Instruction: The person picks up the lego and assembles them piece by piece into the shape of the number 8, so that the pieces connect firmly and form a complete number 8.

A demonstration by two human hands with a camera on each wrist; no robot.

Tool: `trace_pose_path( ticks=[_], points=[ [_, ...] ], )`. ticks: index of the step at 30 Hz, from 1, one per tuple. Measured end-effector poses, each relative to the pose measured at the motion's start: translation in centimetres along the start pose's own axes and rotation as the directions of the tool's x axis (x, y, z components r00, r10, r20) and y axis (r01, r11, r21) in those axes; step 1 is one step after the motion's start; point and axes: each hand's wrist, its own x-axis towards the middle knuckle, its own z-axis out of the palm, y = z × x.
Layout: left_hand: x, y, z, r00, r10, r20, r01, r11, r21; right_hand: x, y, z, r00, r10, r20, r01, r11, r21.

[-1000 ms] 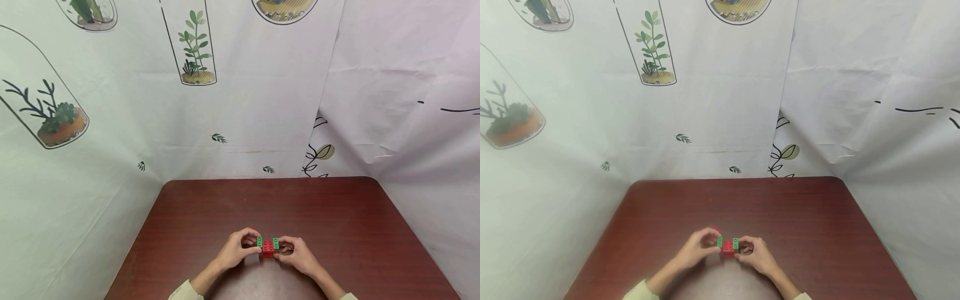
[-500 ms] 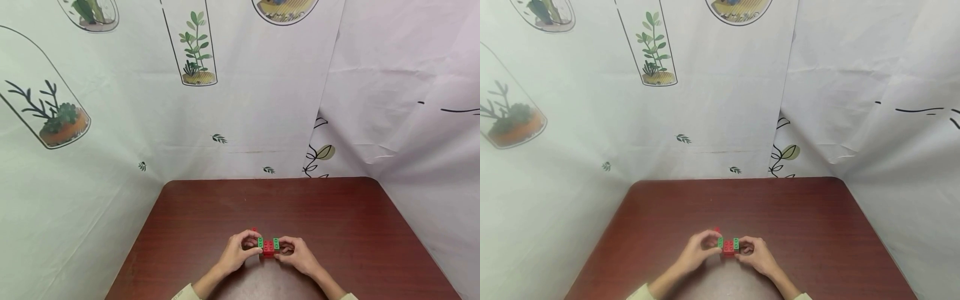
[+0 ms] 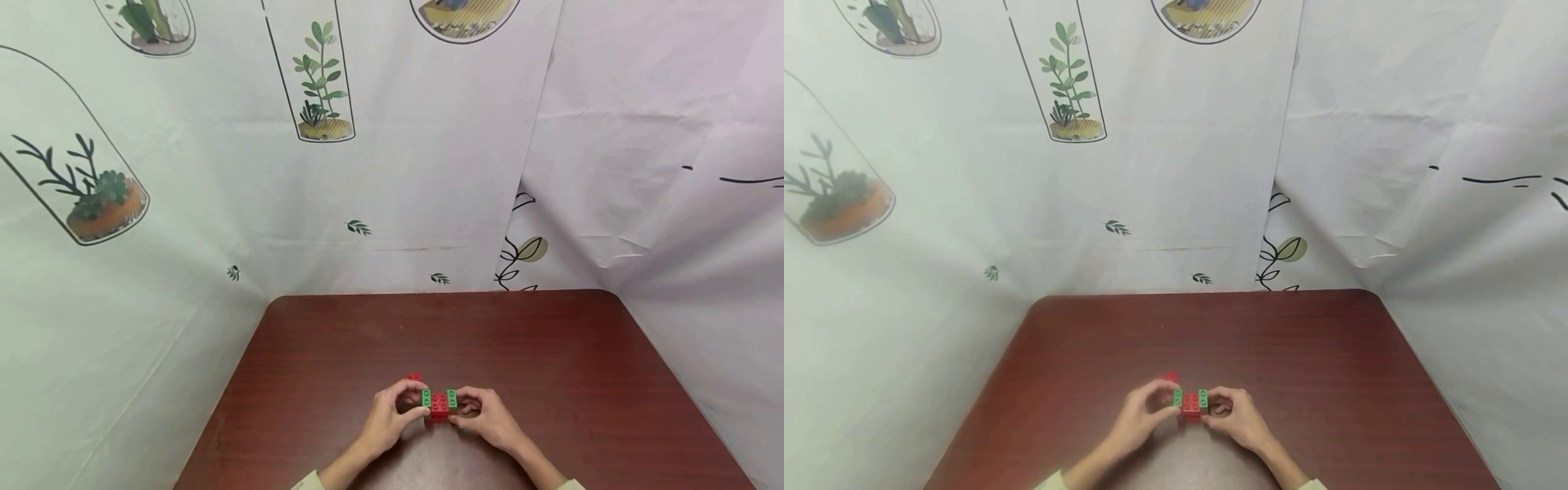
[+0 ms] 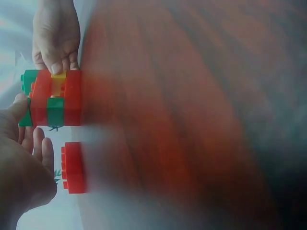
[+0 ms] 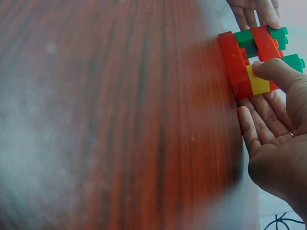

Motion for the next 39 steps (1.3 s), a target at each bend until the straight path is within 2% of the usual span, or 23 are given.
trace_pose_path(
  ticks=[7, 15, 22, 27, 32, 39],
  points=[
    [-0.1, -0.4, 0.5, 0.997, 0.07, -0.031, -0.068, 0.996, 0.055, -0.2, -0.2, -0.1, 1.0, 0.01, -0.008, -0.01, 1.0, -0.009],
    [-0.1, -0.7, 0.9, 0.984, 0.167, -0.062, -0.16, 0.981, 0.108, -0.2, -0.1, -0.3, 1.0, 0.015, -0.005, -0.015, 1.0, 0.0],
    [-0.1, -0.7, 0.9, 0.98, 0.186, -0.066, -0.177, 0.977, 0.12, -0.2, 0.1, -0.3, 1.0, 0.004, -0.007, -0.005, 1.0, -0.008],
    [-0.1, -0.7, 0.5, 0.985, 0.164, -0.047, -0.155, 0.975, 0.159, 0.0, 0.2, -0.2, 1.0, 0.015, -0.006, -0.015, 1.0, -0.013],
    [-0.1, -0.6, -0.2, 0.991, 0.136, -0.003, -0.132, 0.967, 0.217, 0.0, 0.1, 0.0, 1.0, 0.029, 0.003, -0.029, 1.0, -0.002],
    [0.3, -0.4, -1.2, 0.989, 0.129, 0.069, -0.143, 0.946, 0.292, 0.0, 0.0, 0.0, 1.0, 0.027, 0.003, -0.027, 1.0, 0.009]
  ],
)
